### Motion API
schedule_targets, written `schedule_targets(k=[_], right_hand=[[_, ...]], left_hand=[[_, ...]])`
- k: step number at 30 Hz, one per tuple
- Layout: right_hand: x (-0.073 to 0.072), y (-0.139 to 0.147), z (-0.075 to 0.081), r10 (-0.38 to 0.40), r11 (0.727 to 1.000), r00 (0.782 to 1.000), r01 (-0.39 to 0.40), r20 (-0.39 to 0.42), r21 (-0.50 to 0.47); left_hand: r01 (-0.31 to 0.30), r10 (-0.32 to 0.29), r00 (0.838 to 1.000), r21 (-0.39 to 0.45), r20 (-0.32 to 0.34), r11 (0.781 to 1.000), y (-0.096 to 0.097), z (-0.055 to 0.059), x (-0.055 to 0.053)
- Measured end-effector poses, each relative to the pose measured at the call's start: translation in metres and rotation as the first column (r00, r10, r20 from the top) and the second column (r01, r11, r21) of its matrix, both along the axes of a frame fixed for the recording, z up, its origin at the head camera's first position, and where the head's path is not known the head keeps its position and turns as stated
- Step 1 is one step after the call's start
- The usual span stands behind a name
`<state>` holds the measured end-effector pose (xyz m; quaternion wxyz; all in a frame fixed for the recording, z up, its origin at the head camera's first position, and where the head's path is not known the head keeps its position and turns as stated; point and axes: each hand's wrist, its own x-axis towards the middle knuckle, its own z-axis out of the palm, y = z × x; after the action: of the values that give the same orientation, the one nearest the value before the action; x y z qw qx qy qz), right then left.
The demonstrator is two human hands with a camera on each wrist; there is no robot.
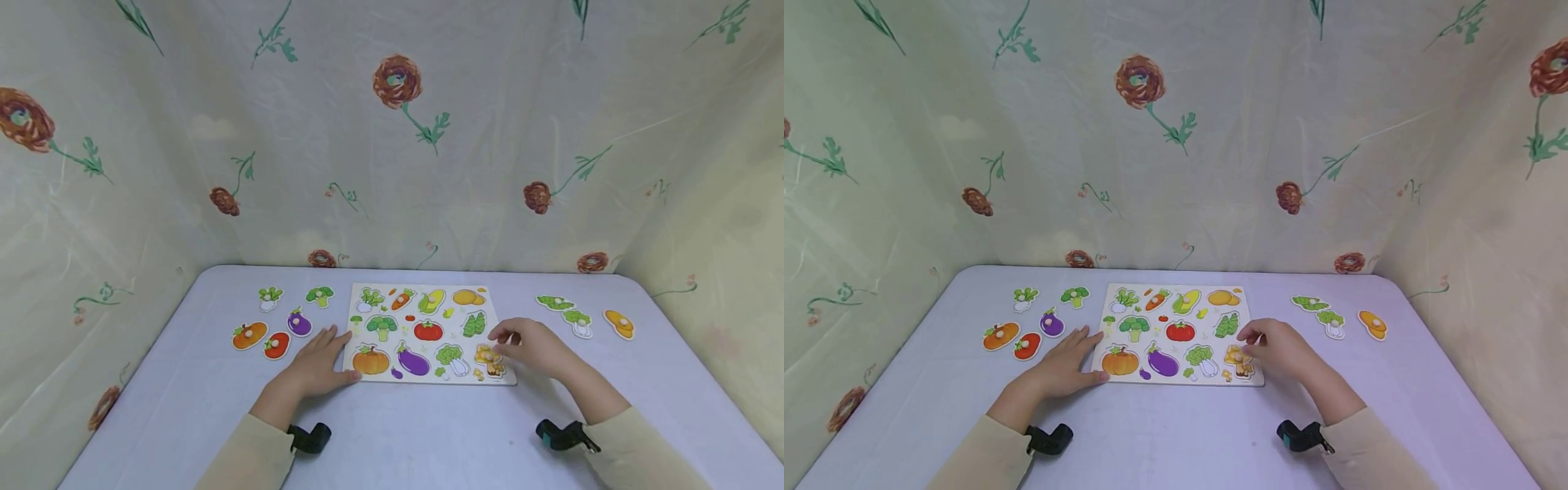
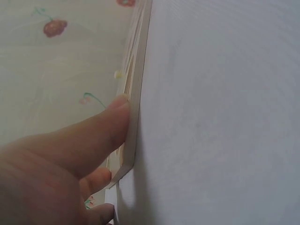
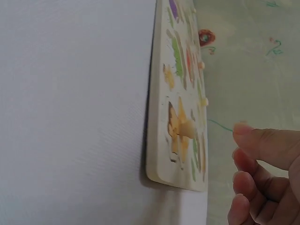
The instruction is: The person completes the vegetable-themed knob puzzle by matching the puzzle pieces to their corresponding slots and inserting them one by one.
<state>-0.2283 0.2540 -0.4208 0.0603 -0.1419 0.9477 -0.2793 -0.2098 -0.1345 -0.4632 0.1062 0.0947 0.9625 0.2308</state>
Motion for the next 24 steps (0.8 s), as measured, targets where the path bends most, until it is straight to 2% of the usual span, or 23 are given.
schedule_targets(k=[6,13,20,24], right_hand=[[-0.001,0.016,0.02,-0.022,1.0,0.999,0.023,-0.046,0.021],[-0.003,0.049,0.035,-0.066,0.997,0.993,0.069,-0.103,0.032],[-0.008,0.088,0.039,-0.096,0.994,0.98,0.103,-0.172,0.035],[-0.013,0.109,0.036,-0.128,0.99,0.975,0.138,-0.181,0.043]], left_hand=[[0.003,-0.003,1.0,0.004,0.008,1.0,-0.001,0.001,0.0],[0.02,-0.02,1.0,0.008,0.008,1.0,-0.001,0.004,0.0],[0.016,-0.016,1.0,0.003,0.004,1.0,-0.002,0.005,0.001],[0.012,-0.012,1.0,0.0,0.007,1.0,-0.002,0.003,0.0]])
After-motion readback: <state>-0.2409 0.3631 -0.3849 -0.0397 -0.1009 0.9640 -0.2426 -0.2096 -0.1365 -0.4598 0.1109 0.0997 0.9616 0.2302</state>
